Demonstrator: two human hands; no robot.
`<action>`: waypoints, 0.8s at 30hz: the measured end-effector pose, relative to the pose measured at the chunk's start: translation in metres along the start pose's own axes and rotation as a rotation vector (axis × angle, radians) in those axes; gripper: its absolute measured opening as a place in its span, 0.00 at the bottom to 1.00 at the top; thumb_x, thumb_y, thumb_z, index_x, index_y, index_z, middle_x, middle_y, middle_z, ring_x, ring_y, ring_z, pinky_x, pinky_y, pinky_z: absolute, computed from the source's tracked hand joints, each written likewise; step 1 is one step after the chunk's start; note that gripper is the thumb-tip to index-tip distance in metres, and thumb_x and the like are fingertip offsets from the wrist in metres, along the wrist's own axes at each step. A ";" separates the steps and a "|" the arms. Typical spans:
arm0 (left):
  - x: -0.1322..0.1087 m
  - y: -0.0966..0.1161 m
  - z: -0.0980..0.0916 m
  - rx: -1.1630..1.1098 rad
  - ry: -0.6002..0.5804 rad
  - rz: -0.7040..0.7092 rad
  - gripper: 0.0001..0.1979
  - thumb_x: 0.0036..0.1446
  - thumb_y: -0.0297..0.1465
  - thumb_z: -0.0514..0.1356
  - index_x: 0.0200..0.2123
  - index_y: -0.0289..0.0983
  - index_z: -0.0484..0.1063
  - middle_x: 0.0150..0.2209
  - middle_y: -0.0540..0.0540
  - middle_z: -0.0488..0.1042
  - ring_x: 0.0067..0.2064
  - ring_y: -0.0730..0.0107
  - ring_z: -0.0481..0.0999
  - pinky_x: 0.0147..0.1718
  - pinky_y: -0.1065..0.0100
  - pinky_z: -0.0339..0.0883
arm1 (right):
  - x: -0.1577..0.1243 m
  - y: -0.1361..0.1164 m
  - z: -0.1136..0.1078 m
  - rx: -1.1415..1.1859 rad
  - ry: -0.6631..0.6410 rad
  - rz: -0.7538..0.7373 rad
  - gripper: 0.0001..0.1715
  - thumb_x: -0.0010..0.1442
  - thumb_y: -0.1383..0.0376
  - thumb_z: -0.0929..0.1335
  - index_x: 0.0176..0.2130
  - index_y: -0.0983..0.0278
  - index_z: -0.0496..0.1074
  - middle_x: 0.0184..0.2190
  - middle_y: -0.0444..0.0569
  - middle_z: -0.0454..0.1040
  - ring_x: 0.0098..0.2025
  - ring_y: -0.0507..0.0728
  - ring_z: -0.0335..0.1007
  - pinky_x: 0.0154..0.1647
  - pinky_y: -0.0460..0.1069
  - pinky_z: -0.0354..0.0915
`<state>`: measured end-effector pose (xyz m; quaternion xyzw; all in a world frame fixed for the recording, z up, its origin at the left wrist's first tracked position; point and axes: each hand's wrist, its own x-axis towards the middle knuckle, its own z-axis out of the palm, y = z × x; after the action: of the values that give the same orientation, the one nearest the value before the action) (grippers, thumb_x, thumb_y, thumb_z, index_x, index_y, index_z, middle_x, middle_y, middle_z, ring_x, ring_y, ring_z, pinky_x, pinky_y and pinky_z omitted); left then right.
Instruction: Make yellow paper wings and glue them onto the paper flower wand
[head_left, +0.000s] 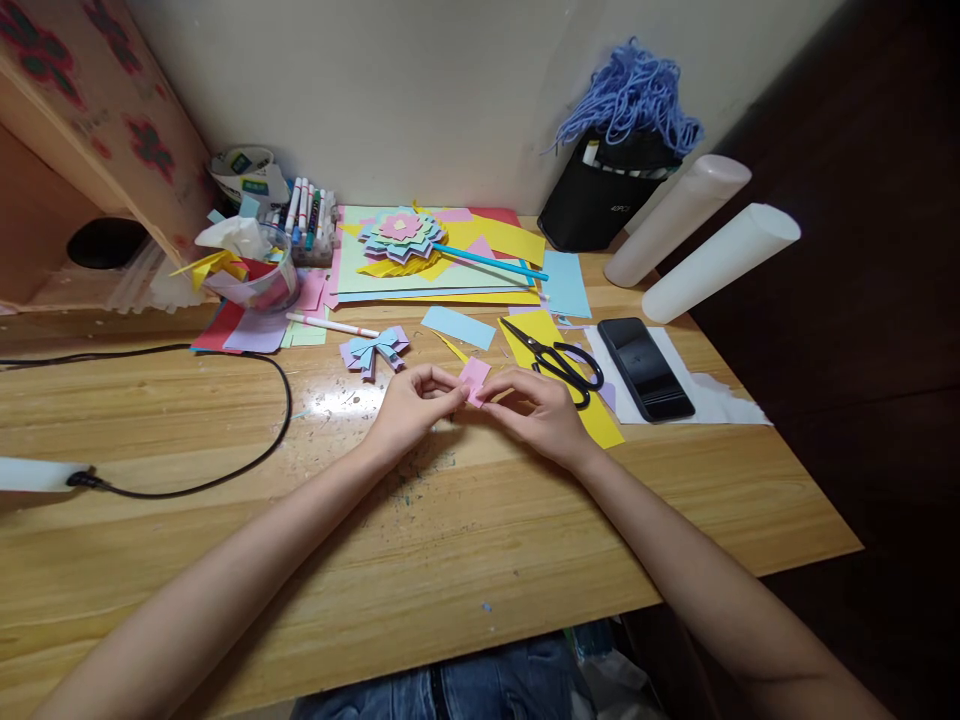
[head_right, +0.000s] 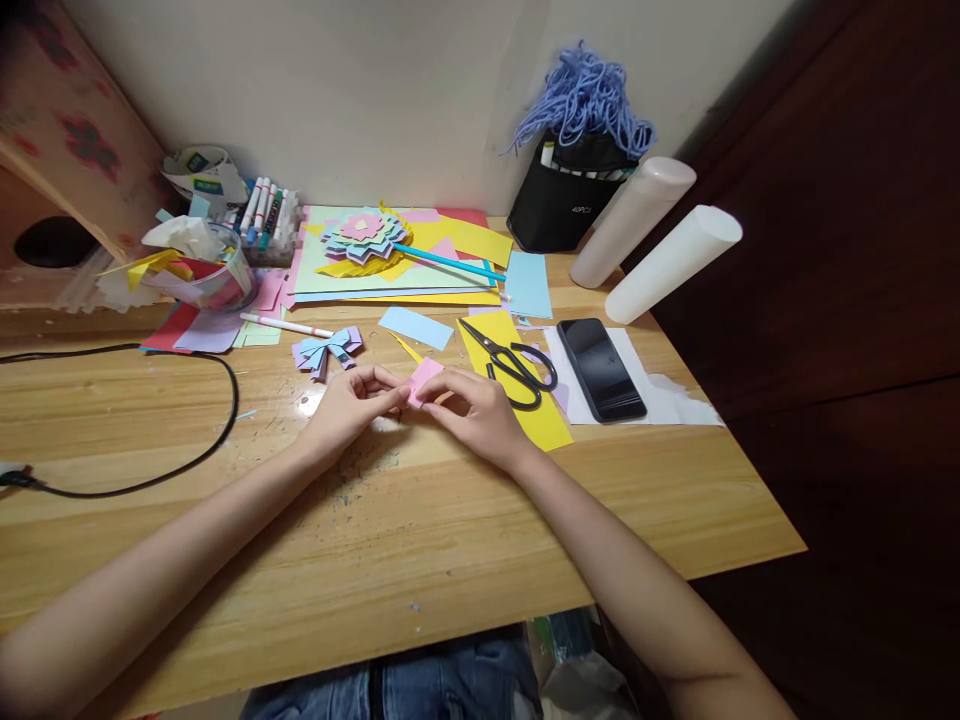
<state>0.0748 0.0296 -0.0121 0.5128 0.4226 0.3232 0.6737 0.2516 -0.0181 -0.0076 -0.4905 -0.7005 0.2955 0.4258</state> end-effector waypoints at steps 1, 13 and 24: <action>0.000 0.000 0.001 -0.012 0.004 -0.009 0.12 0.41 0.31 0.68 0.29 0.31 0.71 0.27 0.47 0.75 0.28 0.75 0.73 0.30 0.72 0.67 | 0.000 0.000 0.000 0.001 0.006 -0.006 0.03 0.56 0.66 0.68 0.33 0.60 0.74 0.33 0.46 0.76 0.36 0.54 0.72 0.37 0.50 0.69; -0.001 0.002 0.003 -0.006 0.016 -0.017 0.14 0.41 0.27 0.66 0.34 0.31 0.71 0.26 0.48 0.74 0.28 0.75 0.74 0.31 0.72 0.68 | -0.001 0.003 0.000 0.022 0.005 -0.050 0.03 0.55 0.63 0.70 0.32 0.58 0.76 0.33 0.48 0.75 0.35 0.55 0.71 0.35 0.51 0.69; 0.000 -0.001 0.003 -0.014 -0.007 0.059 0.14 0.41 0.27 0.66 0.32 0.33 0.68 0.25 0.50 0.73 0.27 0.77 0.73 0.29 0.73 0.66 | 0.000 0.002 0.011 0.215 0.045 0.183 0.09 0.54 0.60 0.70 0.28 0.63 0.70 0.31 0.48 0.74 0.35 0.54 0.71 0.36 0.50 0.70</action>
<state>0.0773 0.0282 -0.0131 0.5214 0.4028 0.3440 0.6690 0.2426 -0.0170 -0.0141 -0.5105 -0.6074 0.3955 0.4626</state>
